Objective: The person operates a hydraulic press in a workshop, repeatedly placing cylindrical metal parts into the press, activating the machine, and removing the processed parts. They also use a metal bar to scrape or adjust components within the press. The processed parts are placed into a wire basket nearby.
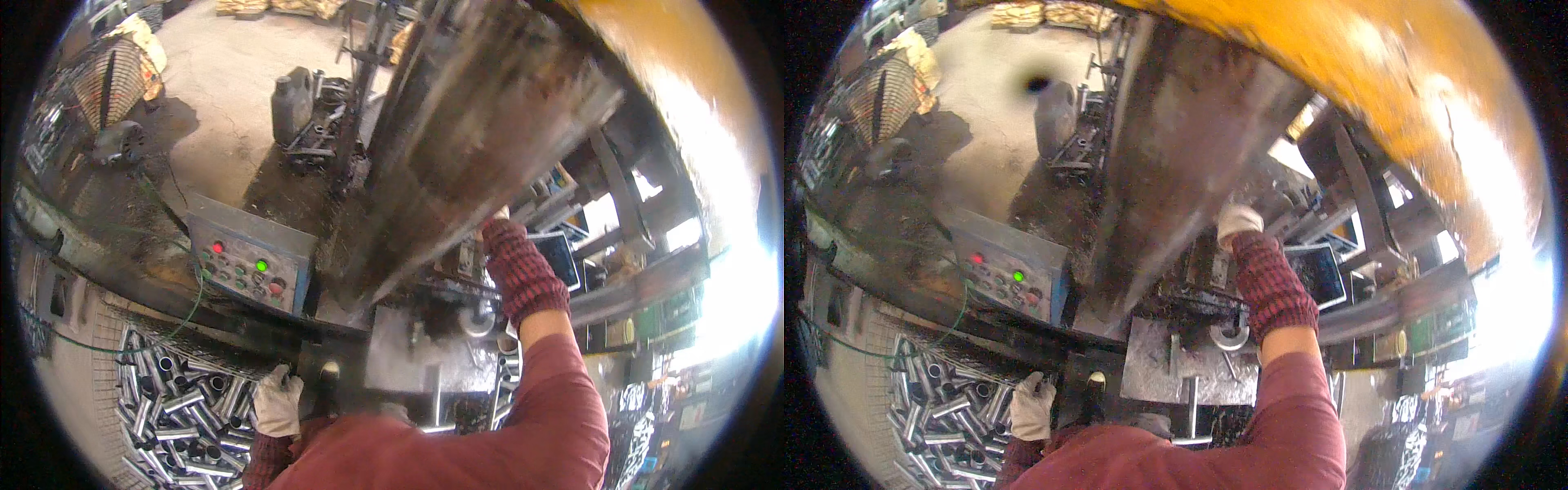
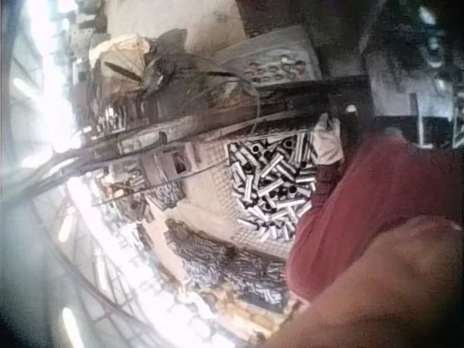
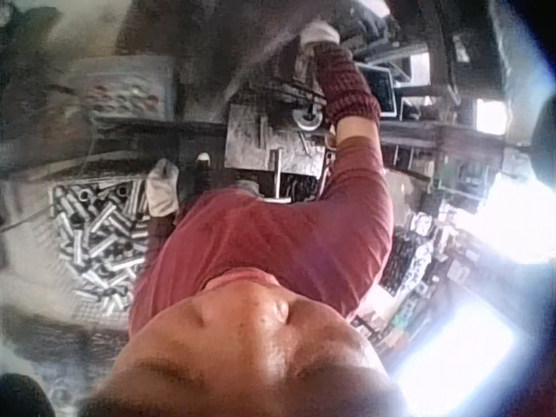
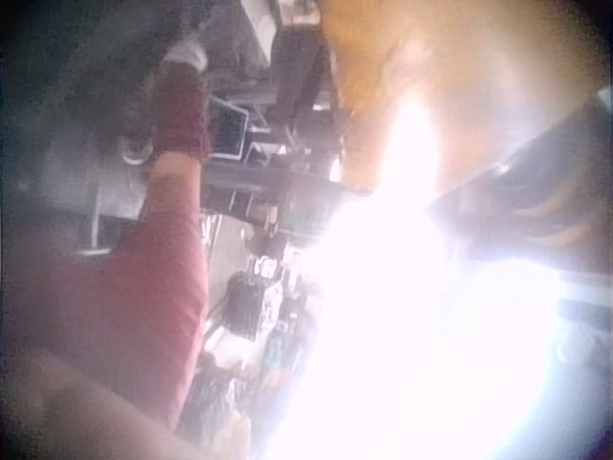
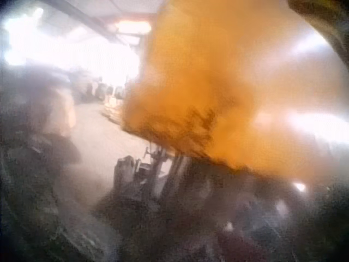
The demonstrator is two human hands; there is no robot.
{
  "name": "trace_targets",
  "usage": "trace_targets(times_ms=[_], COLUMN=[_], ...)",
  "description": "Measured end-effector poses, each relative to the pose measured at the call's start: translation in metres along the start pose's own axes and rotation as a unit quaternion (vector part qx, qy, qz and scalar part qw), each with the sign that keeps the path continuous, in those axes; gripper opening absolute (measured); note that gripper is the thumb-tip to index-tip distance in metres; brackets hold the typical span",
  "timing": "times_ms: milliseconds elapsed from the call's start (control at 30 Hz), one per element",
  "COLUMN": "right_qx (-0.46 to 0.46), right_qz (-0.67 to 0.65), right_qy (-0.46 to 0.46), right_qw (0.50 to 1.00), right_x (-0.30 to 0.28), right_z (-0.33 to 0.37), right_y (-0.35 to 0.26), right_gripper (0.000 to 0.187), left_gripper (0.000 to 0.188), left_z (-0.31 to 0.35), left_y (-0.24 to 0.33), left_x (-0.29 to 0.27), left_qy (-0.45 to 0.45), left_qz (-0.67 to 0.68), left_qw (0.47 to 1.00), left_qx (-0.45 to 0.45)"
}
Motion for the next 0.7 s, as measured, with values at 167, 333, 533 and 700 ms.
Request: trace_targets(times_ms=[167, 333, 533, 700], right_qx=[-0.037, -0.072, -0.099, -0.117], right_qz=[-0.02, -0.031, -0.011, -0.011], right_qy=[0.017, 0.029, 0.033, 0.04], right_qw=[0.999, 0.996, 0.995, 0.992], right_x=[-0.026, -0.044, -0.04, -0.05], right_z=[-0.013, -0.011, 0.019, 0.01], right_y=[-0.027, -0.035, -0.035, -0.045], right_gripper=[0.029, 0.027, 0.024, 0.022], left_gripper=[0.048, 0.044, 0.039, 0.048], left_z=[0.0, -0.001, 0.0, -0.004], left_y=[-0.007, -0.003, 0.012, -0.01], left_x=[-0.002, -0.004, -0.017, -0.006], left_qy=[-0.018, -0.018, -0.005, -0.055], left_qz=[-0.059, -0.003, -0.01, 0.014], left_qw=[0.998, 1.0, 0.999, 0.998], left_qx=[-0.025, -0.019, 0.031, -0.039])
Point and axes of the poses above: each hand's wrist, its own z-axis away from the middle knuckle, its own x-axis out of the palm, y = z × x, the point moved 10 cm from there along -z, towards the middle knuckle, and after that the axes turned 8 degrees about -z, right-handed, at the moved point
